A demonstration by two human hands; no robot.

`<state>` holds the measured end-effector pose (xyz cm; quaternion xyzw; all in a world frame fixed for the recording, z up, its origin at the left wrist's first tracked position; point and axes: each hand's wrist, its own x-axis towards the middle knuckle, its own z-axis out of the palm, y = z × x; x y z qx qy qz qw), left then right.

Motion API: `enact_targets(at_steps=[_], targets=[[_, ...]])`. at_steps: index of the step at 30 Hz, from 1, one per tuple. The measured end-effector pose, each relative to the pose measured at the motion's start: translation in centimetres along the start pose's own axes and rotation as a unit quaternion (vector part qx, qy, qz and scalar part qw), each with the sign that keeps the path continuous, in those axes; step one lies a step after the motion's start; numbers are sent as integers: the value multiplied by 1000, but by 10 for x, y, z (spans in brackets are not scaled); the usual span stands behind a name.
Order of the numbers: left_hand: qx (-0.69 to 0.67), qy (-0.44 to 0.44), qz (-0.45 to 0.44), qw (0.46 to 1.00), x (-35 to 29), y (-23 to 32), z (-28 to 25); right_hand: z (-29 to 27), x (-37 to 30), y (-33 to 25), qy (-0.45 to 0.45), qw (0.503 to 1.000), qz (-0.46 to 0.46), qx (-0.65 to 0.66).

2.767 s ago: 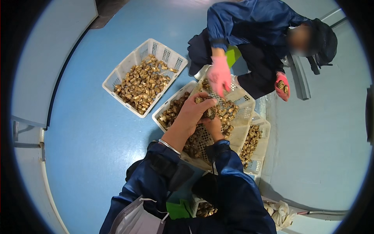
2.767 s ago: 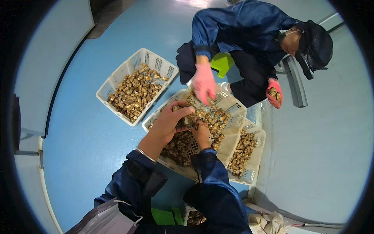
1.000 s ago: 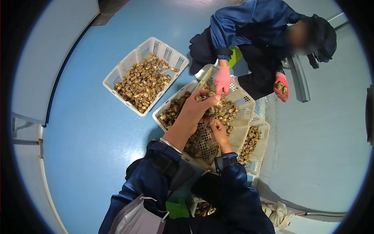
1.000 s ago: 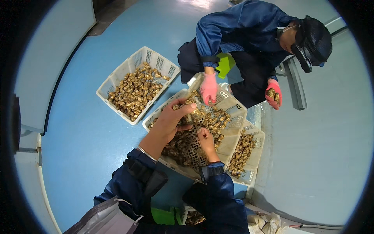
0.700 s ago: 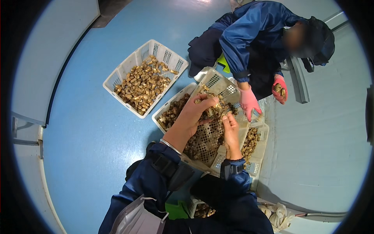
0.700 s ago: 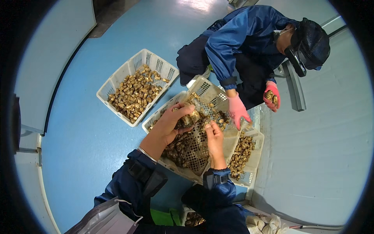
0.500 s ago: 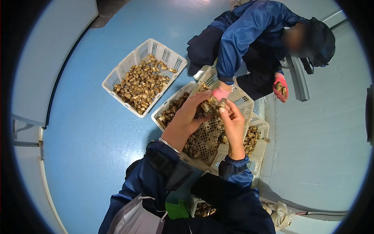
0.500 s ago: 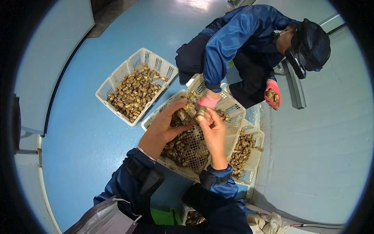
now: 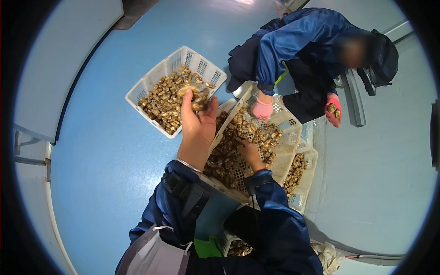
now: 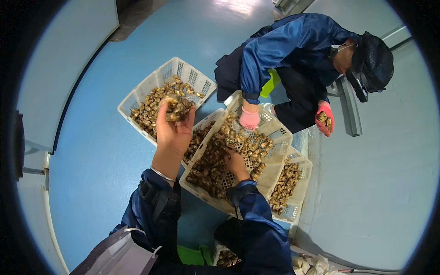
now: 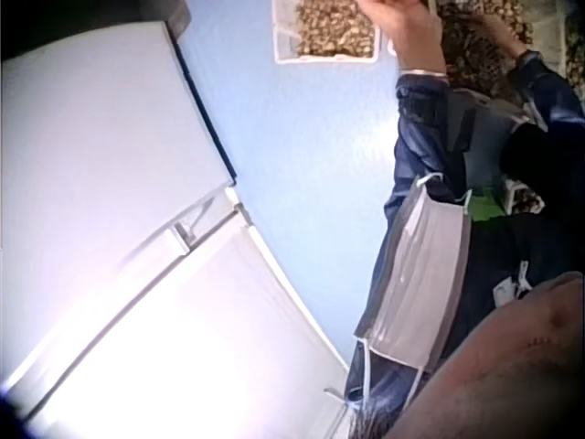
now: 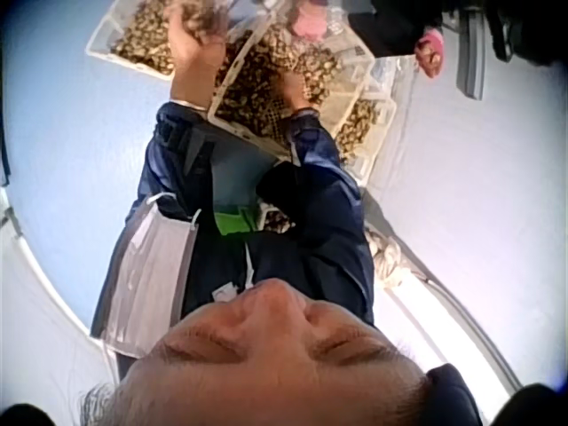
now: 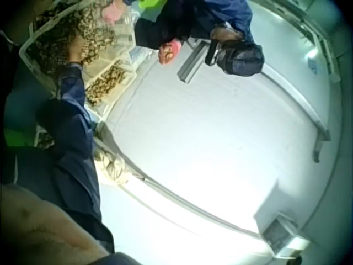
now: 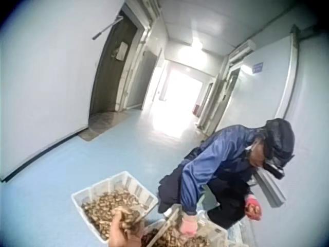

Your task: The person sorts mushrooms by hand, moving them from one plastic crate into another while squatting on the floor.

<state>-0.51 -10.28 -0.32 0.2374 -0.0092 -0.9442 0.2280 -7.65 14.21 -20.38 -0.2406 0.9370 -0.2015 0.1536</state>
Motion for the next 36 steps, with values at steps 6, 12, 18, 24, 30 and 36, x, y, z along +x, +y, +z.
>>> enact_targets(at_steps=[6, 12, 18, 24, 30, 36], targets=[[32, 54, 62, 996, 6, -13, -5, 34, -5, 11, -6, 996, 35, -85], [218, -83, -133, 963, -1, -50, -14, 37, -11, 51, 54, 995, 77, -18], [378, -123, -166, 902, -20, -56, -6, 16, -39, 22, 94, 837, 164, 513], [365, -107, -155, 912, -27, -58, 4, -23, -76, 9, 127, 726, 166, 655], [350, -90, -151, 920, -26, -62, 5, -78, -122, 36, 370, 502, 61, 780], [368, -86, -146, 914, -25, -56, 9, -69, -128, 74, 408, 535, 130, 729]])
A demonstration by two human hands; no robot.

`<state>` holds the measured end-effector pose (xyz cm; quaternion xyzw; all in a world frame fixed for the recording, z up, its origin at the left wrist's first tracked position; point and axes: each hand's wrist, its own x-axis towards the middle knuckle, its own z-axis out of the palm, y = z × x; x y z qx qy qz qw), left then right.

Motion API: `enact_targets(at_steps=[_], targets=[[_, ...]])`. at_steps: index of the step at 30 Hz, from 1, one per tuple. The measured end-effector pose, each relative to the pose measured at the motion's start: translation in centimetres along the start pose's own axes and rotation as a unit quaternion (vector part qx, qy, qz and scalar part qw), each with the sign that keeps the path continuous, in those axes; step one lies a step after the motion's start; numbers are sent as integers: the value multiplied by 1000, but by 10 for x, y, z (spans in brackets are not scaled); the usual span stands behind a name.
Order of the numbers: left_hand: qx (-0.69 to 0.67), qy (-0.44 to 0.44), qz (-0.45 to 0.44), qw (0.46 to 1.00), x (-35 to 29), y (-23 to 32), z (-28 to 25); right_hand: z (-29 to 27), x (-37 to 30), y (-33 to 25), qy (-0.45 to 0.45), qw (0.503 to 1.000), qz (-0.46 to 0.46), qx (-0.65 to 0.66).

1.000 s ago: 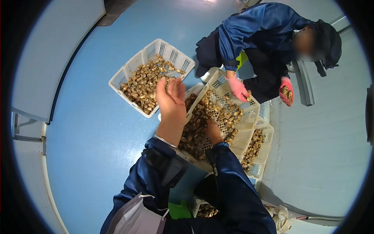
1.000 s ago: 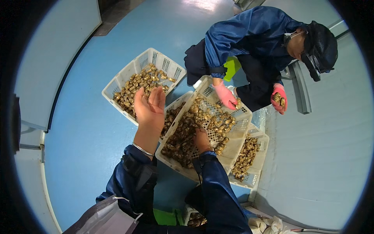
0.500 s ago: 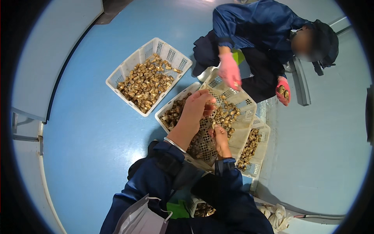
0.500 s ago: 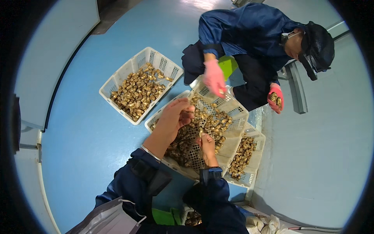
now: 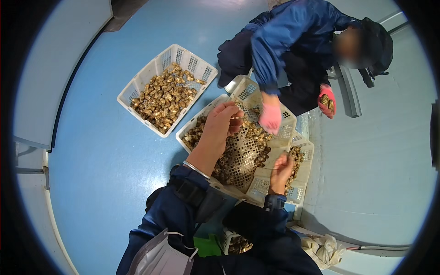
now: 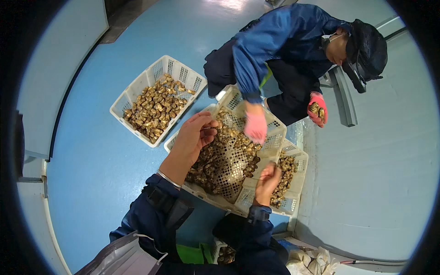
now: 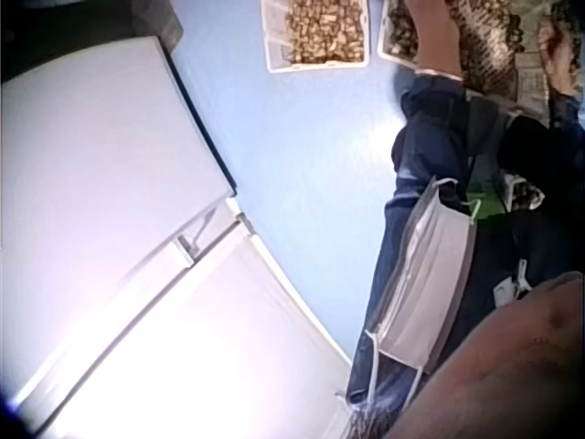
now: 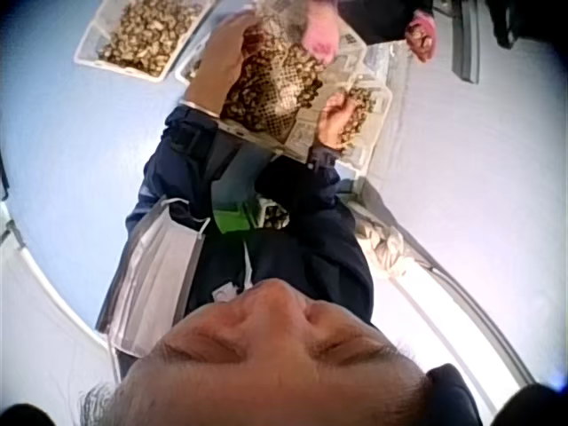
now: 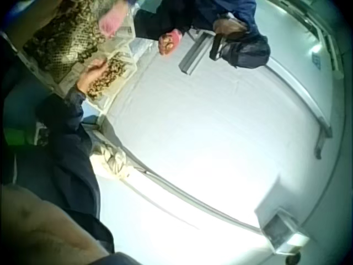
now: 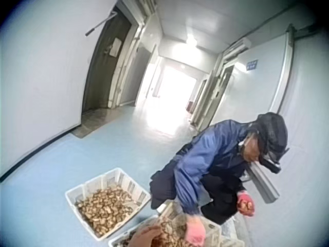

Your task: The person sorts mushrooms by hand, moving them from one plastic crate into another while squatting on the floor.

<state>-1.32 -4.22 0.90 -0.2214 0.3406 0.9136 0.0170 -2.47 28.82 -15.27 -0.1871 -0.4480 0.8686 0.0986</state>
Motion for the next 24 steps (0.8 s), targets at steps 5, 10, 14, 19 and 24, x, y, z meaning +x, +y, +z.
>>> enact_targets(at_steps=[5, 10, 14, 19, 24], targets=[[11, -6, 0, 1000, 2, 0, 2, 15, 1, 95, -365, 697, -120, -605], [10, -13, 0, 1000, 4, 0, 2, 35, -12, 134, -429, 543, -146, -707], [14, -14, 2, 1000, 4, 3, -4, 42, -11, 134, -346, 694, 85, -626], [22, -6, 1, 1000, 2, 3, -1, 43, -17, 99, -252, 872, 152, -392], [19, -8, 6, 1000, 1, -2, -4, 78, -45, 55, -222, 929, 116, -272]])
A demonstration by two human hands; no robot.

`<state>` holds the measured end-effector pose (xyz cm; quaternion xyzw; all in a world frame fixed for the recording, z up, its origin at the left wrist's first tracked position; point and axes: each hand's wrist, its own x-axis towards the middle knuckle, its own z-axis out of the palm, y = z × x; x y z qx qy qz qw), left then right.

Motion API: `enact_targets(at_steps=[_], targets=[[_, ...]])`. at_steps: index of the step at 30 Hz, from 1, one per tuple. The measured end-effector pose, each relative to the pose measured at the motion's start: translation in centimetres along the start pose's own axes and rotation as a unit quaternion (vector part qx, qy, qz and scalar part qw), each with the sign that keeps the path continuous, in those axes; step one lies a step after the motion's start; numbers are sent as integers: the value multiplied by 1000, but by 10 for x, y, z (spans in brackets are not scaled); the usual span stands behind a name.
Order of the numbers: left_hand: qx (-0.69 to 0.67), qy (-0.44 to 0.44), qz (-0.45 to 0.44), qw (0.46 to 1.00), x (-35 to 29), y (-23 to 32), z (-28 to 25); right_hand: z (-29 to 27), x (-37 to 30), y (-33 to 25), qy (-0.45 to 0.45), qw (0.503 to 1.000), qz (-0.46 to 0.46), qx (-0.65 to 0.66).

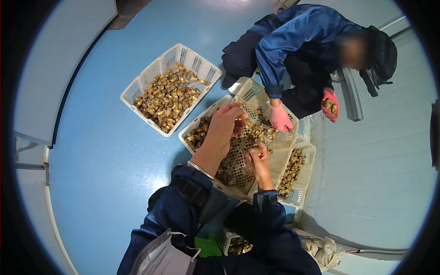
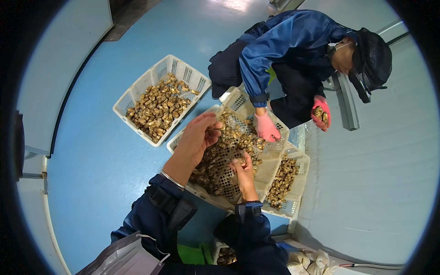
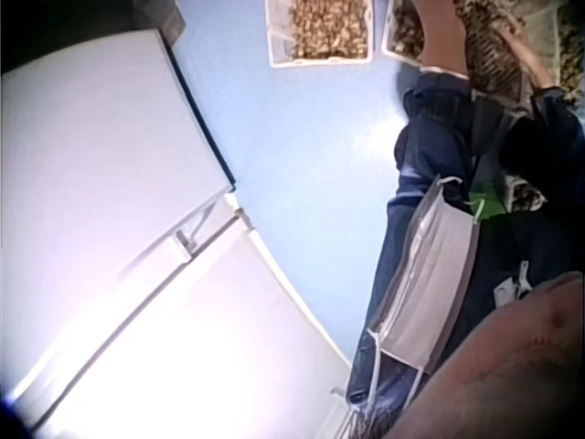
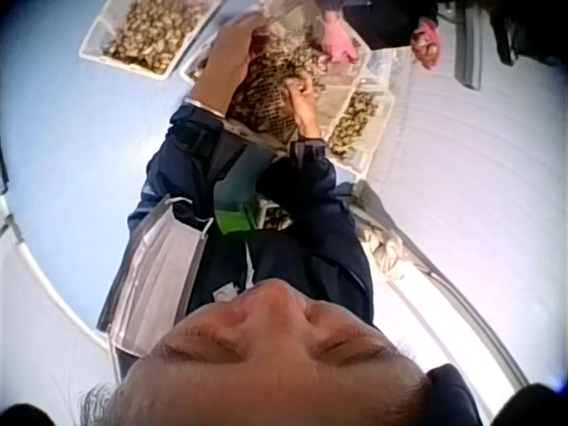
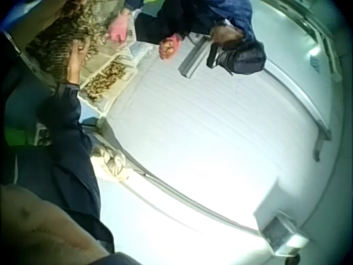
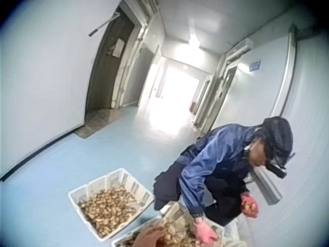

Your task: The person sorts mushrooms by hand, moving them from one plastic crate into another while squatting on the floor.

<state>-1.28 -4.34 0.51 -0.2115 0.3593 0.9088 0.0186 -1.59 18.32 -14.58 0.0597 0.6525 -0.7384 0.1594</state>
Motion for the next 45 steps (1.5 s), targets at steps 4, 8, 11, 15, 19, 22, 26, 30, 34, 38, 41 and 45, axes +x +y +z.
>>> enact_targets(at_steps=[4, 8, 11, 15, 19, 22, 26, 30, 34, 38, 41, 45], targets=[[-2, 4, 4, 1000, -6, 0, -1, 24, -19, -27, 22, 996, -73, -51], [23, -62, -15, 998, 11, -23, 2, 6, -26, -45, 48, 980, -139, -132], [69, -92, -21, 993, 12, -32, 4, 20, -35, -74, 45, 976, -159, -141], [177, -50, 21, 983, 1, -50, 7, 57, -38, -86, 47, 962, -246, -107], [141, -236, -66, 959, -2, -37, 14, 58, -38, -95, 85, 925, -293, -225], [144, -209, 16, 967, 0, -35, 16, 58, -33, -94, 29, 936, -315, -153], [137, -135, 42, 980, -7, -20, -2, 39, -9, -57, -7, 974, -159, -164], [130, -157, 65, 977, 7, -24, 6, -10, 23, 0, -56, 888, -101, -445], [65, -116, -10, 991, -1, -4, 12, -6, 33, 48, -166, 780, -164, -581], [-103, -74, -55, 990, 1, -2, 7, 9, 19, 60, -263, 737, -236, -577], [-96, -91, -47, 990, 4, -2, -3, 17, 5, 45, -276, 727, -124, -616], [-60, -63, -41, 995, 4, -11, -2, 9, -1, 44, -227, 780, -147, -564]])
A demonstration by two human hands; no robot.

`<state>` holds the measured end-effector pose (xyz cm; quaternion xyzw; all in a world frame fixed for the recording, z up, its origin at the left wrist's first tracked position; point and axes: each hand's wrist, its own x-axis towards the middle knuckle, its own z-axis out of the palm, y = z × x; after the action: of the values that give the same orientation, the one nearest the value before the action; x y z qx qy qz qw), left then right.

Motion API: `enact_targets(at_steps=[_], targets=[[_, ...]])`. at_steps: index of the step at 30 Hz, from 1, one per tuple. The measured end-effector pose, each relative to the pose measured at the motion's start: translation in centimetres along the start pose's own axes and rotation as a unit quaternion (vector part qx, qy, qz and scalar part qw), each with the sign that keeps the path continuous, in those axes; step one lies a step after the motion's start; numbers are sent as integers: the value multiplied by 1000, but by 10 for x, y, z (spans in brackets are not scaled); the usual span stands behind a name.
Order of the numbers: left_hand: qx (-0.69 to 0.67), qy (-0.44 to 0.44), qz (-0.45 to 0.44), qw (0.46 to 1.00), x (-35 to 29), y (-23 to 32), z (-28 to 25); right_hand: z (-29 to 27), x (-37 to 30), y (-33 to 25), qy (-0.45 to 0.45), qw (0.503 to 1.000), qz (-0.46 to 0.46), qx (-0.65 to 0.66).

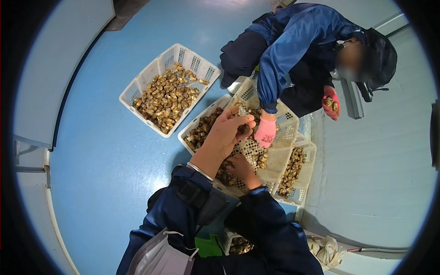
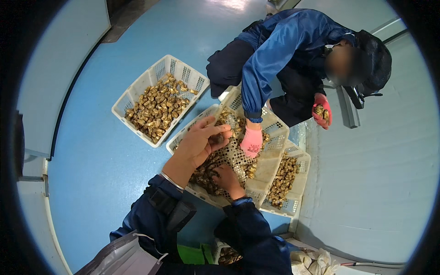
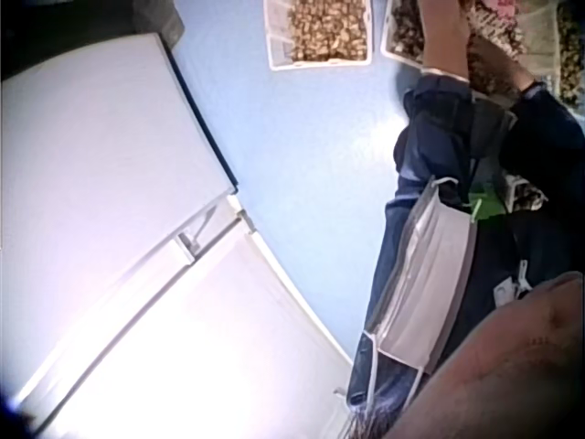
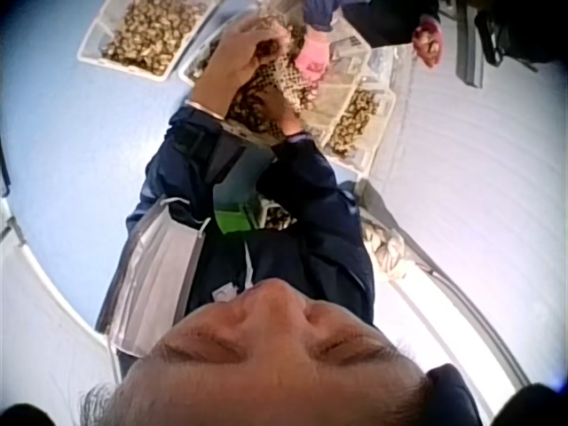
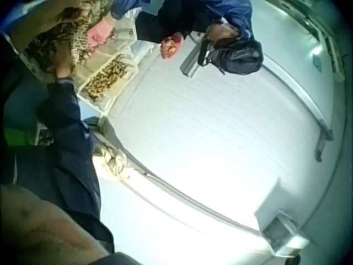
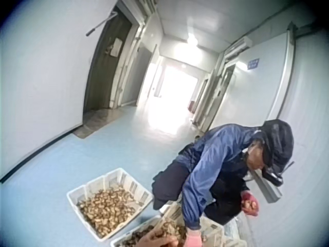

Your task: The person sorts mushrooms by hand, moving them from one plastic crate into another while squatting on the floor.

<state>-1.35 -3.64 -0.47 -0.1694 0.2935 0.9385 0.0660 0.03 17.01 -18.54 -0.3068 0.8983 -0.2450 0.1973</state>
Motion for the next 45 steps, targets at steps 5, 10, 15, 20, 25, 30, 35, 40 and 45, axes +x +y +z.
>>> enact_targets(at_steps=[5, 10, 15, 20, 25, 30, 35, 40, 45], targets=[[45, -7, 17, 999, 5, -8, -1, -1, -6, 5, 86, 899, 178, 391], [250, -2, 39, 967, 8, -8, -5, -30, -9, -13, 162, 723, 124, 660], [585, -2, 158, 795, 1, -18, -8, -86, -4, -77, 176, 668, 96, 716], [516, -75, 96, 848, -4, -9, -5, -97, 8, -82, 194, 738, 70, 642], [121, -91, -21, 988, 9, -11, 7, -40, 28, 0, 98, 976, 148, 125], [74, -80, -32, 994, -7, 0, 13, 11, 40, 10, 88, 990, -112, 23], [166, -77, 58, 981, -7, -4, 1, 41, 44, 26, 57, 987, -120, -88], [171, -71, 65, 980, -6, -5, 6, 41, 45, 41, 68, 984, -121, -108], [123, -48, 36, 991, -3, 0, -3, -7, 25, -8, 112, 991, 50, 59]])
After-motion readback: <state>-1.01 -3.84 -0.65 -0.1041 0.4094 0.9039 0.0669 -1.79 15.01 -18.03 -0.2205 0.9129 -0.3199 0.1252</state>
